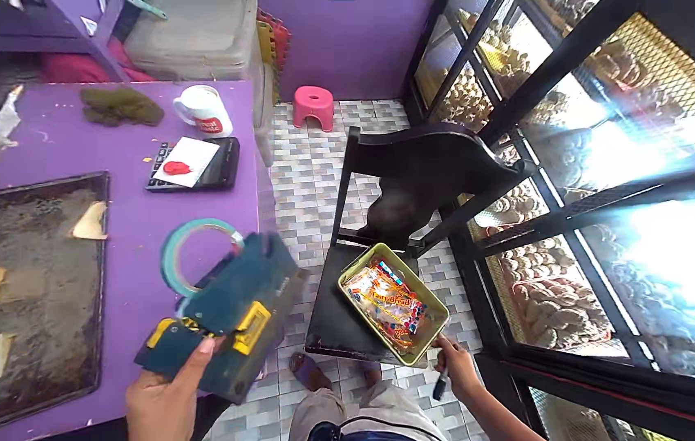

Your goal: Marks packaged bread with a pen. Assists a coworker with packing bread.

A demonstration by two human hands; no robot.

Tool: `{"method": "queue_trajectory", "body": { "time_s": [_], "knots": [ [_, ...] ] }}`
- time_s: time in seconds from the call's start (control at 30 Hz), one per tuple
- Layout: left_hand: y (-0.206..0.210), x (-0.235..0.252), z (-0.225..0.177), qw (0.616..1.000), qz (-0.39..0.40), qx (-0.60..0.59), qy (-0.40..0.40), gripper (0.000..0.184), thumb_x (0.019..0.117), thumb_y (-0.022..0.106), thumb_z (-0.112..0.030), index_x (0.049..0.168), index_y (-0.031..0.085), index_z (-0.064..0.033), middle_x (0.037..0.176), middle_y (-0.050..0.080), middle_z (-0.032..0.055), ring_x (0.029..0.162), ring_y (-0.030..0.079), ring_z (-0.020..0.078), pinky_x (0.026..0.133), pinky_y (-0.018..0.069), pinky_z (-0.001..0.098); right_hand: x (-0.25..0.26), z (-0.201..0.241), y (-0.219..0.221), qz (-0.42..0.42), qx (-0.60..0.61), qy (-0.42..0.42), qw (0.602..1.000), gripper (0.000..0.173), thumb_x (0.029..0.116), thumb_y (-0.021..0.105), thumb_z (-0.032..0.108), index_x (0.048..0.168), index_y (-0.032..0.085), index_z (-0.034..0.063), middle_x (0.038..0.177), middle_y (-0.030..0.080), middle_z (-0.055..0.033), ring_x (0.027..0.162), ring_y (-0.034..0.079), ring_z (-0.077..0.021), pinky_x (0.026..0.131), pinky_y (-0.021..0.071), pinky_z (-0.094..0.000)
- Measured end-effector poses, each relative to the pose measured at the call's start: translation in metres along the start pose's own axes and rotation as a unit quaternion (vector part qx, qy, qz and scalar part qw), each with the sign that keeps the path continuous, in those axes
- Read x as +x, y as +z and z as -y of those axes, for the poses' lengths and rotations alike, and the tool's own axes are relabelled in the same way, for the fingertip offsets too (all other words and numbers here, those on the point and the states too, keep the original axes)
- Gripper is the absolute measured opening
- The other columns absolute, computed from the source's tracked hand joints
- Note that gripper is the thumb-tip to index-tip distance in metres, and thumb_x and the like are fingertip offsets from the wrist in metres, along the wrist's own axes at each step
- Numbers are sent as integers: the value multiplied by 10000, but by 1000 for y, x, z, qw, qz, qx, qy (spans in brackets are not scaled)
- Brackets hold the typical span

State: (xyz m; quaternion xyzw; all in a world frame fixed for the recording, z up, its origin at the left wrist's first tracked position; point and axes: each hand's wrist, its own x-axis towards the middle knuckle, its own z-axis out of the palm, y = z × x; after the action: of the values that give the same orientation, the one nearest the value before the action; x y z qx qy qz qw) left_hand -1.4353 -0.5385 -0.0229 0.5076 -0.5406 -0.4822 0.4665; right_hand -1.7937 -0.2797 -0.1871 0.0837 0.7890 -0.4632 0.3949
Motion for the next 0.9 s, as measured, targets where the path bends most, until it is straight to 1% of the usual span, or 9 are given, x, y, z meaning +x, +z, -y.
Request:
{"method": "queue_trajectory", "body": {
  "time_s": [0.13,0.27,0.37,0.53,0.63,0.7,0.77,0.83,0.9],
  "knots": [
    [80,-28,-3,988,124,59,-68,192,868,710,-130,1012,691,-3,883,763,-19,835,746,84,801,641,300,42,-42,-48,-19,-60,48,997,236,1073,538,229,1038,586,0,600,440,1,452,411,-99,461,418,-273],
    [181,-41,53,948,195,68,-244,229,964,658,-81,1122,644,84,959,742,136,885,743,206,854,625,381,77,-58,-59,-13,-65,53,996,228,1069,540,214,1038,599,-4,597,433,5,461,402,-96,471,400,-274],
    [242,-50,108,925,176,94,-324,239,981,654,-78,1138,629,101,984,715,179,877,721,231,837,605,397,97,-60,-58,29,-72,46,996,199,1054,566,187,1044,593,-10,621,464,-8,469,415,-94,475,406,-271],
    [316,-95,151,944,22,86,-318,291,1017,614,-93,1213,607,122,1125,693,240,1069,682,274,986,533,431,127,-67,-49,43,-104,59,992,410,997,678,224,1275,515,-30,765,537,-95,529,472,-150,514,441,-334],
    [348,-128,181,950,-13,55,-308,376,1040,563,-76,1352,499,124,1255,629,275,1168,629,290,1035,494,419,133,-66,-42,31,-77,87,993,372,1022,643,248,1230,510,-30,748,527,-97,505,467,-148,490,435,-318],
    [357,-145,201,937,66,91,-332,573,1033,551,-61,1532,301,72,1448,501,293,1321,541,337,1118,437,443,134,-60,-43,45,-59,103,992,317,1062,569,258,1208,515,-18,746,536,-88,480,458,-132,467,426,-291],
    [358,-157,204,894,183,190,-361,705,995,594,-45,1578,209,49,1531,416,298,1384,493,371,1145,416,463,136,-56,-52,59,-40,108,992,267,1089,502,220,1196,548,-20,753,594,-84,447,444,-99,437,399,-253],
    [352,-168,197,868,236,244,-362,770,936,621,15,1586,207,33,1579,357,282,1437,435,362,1178,381,450,143,-58,-65,80,-33,104,991,226,1084,501,169,1167,580,-26,776,669,-89,425,445,-71,418,384,-228],
    [340,-177,191,886,184,259,-339,785,863,643,89,1558,281,53,1607,279,302,1481,347,396,1202,344,457,152,-59,-74,96,-22,105,990,204,1071,525,136,1172,585,-31,768,696,-97,412,457,-65,402,379,-219]
  ]
}}
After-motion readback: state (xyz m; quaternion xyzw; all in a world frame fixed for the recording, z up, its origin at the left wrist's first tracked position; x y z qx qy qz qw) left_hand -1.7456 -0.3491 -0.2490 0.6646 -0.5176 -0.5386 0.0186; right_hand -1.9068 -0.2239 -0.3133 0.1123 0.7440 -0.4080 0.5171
